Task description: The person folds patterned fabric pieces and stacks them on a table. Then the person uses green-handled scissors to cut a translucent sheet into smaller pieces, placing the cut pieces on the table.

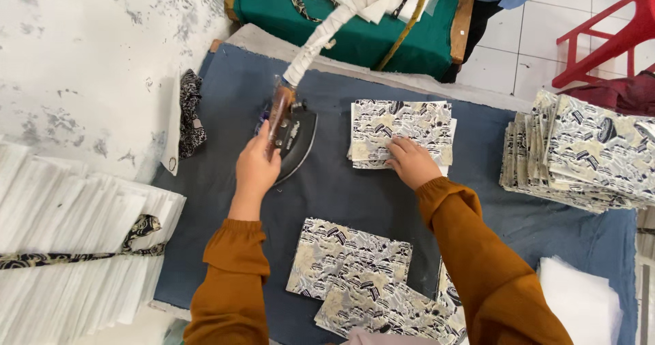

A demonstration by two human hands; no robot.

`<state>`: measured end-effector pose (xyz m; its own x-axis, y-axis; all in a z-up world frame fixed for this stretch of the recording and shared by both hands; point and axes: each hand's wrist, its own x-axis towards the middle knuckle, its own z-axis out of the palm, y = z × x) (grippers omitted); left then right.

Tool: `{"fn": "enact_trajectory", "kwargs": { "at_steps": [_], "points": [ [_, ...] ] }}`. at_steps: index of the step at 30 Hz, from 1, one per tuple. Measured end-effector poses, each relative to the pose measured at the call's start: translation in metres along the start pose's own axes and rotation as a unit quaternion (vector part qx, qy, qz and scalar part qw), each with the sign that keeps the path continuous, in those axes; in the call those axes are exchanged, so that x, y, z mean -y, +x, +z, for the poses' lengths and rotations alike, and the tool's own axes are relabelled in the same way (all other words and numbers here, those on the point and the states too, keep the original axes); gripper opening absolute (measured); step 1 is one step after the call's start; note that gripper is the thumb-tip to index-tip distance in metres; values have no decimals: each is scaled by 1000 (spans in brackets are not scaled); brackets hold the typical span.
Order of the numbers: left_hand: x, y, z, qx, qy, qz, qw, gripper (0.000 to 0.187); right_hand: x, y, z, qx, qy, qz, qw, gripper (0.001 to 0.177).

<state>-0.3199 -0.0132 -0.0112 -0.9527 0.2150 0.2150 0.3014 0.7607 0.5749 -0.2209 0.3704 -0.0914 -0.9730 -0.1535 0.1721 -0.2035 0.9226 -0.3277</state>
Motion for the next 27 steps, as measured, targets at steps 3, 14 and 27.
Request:
{"fn": "enact_trajectory", "kwargs": {
  "at_steps": [3,14,27],
  "points": [
    [5,-4,-12,-3,13,-27,1000,69,2,-5,10,-42,-59,-21,997,37],
    [-81,-20,16,-157,-37,152,975,31,1,-3,-23,-106,132,152,974,39],
    [-97,-33,110,123,-223,-84,963,33,-37,-126,-167,-414,-108,137,893,24]
  ]
}}
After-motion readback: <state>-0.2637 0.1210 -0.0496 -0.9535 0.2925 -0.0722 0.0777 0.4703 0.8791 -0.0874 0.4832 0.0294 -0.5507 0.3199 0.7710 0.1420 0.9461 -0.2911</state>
